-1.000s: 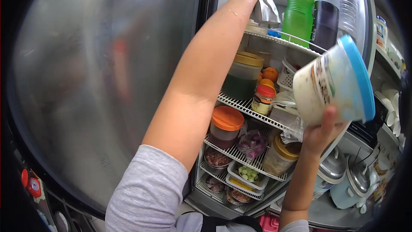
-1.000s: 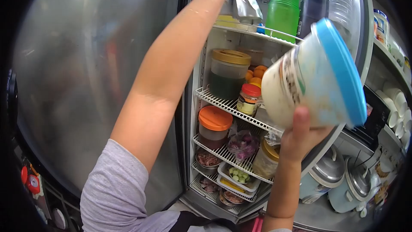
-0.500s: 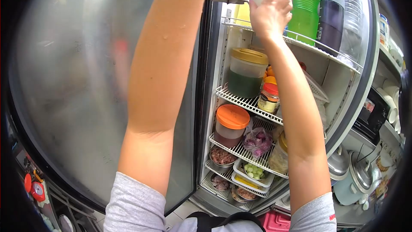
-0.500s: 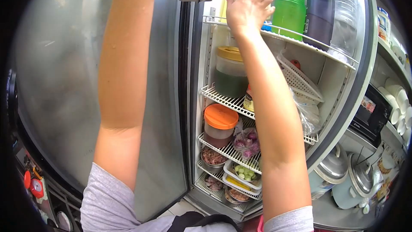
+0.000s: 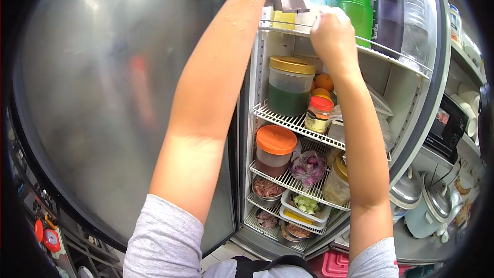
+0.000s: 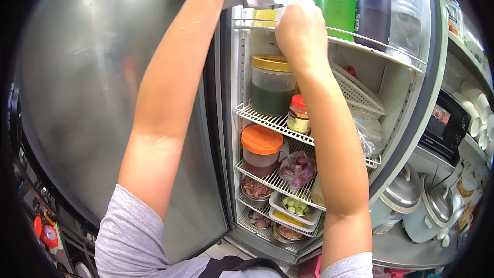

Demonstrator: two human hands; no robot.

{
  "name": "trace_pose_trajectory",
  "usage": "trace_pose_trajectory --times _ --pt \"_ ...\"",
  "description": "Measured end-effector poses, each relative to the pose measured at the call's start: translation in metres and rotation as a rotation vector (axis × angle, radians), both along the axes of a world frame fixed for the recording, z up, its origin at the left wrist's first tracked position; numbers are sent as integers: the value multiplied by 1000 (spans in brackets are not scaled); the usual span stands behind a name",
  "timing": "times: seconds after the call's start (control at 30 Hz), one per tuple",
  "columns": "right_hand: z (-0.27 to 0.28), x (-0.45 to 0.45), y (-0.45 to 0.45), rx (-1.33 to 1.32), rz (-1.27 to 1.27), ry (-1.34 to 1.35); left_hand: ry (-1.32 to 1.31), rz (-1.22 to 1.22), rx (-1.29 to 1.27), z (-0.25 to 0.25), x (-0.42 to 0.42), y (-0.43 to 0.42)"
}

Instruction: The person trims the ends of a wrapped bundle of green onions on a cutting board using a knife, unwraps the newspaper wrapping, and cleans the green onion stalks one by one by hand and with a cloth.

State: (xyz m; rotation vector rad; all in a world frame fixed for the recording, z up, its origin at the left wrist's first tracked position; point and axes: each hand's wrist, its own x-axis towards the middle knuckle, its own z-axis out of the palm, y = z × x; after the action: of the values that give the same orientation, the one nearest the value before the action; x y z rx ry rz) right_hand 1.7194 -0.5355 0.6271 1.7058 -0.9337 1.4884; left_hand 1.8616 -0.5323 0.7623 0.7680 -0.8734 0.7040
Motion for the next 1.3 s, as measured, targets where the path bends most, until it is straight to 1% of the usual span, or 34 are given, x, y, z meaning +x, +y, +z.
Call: trace_pose_trajectory --times 0.03,0.1,0.13,0.17,0.23,0.3,0.37,0.43,0.47,0.5,0.53,0.57,0.63,0.67,0.7,0.77,0.8,0.83,0.9,0.93,0.97,1.03,1.1,1.13,1.17,1.23,1.27,1.3 --pt "-4 -8 3 -90 34 -29 -7 -8 2 -9 -11 5" --pt "-6 -24 10 -109 12 -34 84 -393 267 -23 -30 16" --pt "-7 -31 10 -133 20 -20 41 -351 250 -26 -27 -2" --pt "-7 -37 10 -157 28 -4 39 -360 255 -26 -26 -20" --pt "-6 -44 10 -142 10 26 62 -187 202 -20 -26 -49" --pt "-5 -45 7 -140 10 74 99 -225 218 -6 -30 -64" --pt "2 -34 4 -139 17 88 141 -260 234 -4 -37 -69" --pt "16 -16 -4 -146 29 97 104 -405 422 -8 -45 -45" --pt "22 -5 -12 -55 30 44 102 -405 422 -14 -45 -41" --pt "27 2 -20 37 31 -9 -43 -416 437 -20 -43 -40" --pt "30 4 -28 37 32 -12 -188 -427 452 -24 -41 -39" --pt "33 6 -35 82 13 -25 -192 -423 449 -20 -35 -50" --pt "43 7 -45 128 -1 -37 -517 -987 900 -3 -13 -111" --pt "48 3 -50 150 -12 -31 -768 -595 771 13 1 -170" --pt "53 -1 -54 170 -22 -26 -739 -244 563 -1 5 -186" --pt "57 -5 -59 170 -12 -21 -246 -80 592 -34 -15 -121" --pt "58 -6 -60 182 -29 -9 -189 -217 469 -39 -23 -103" --pt "58 -6 -61 195 -47 7 -186 -218 473 -37 -26 -100" --pt "51 -3 -51 211 -61 -10 -394 -193 671 -30 -28 -109" --pt "46 -3 -45 201 -128 34 -447 -1 619 -38 -32 -119" --pt "42 -3 -40 190 -195 79 -150 -118 513 -41 -42 -137" --pt "40 -3 -39 201 -192 40 -86 -203 447 -55 -45 -144" --pt "40 -4 -38 144 -266 76 -7 -157 530 -70 -44 -97" --pt "41 -7 -40 190 -210 77 -73 -90 511 -74 -38 -101" --pt "41 -5 -34 200 -211 75 -181 -105 525 -77 -29 -90" --pt "42 2 -16 241 -239 -92 -190 -22 467 -85 -19 -77" --pt "40 1 -13 195 -213 -74 -199 3 455 -94 -11 -41" --pt "38 -1 -11 161 -212 -18 -270 8 448 -104 3 0"
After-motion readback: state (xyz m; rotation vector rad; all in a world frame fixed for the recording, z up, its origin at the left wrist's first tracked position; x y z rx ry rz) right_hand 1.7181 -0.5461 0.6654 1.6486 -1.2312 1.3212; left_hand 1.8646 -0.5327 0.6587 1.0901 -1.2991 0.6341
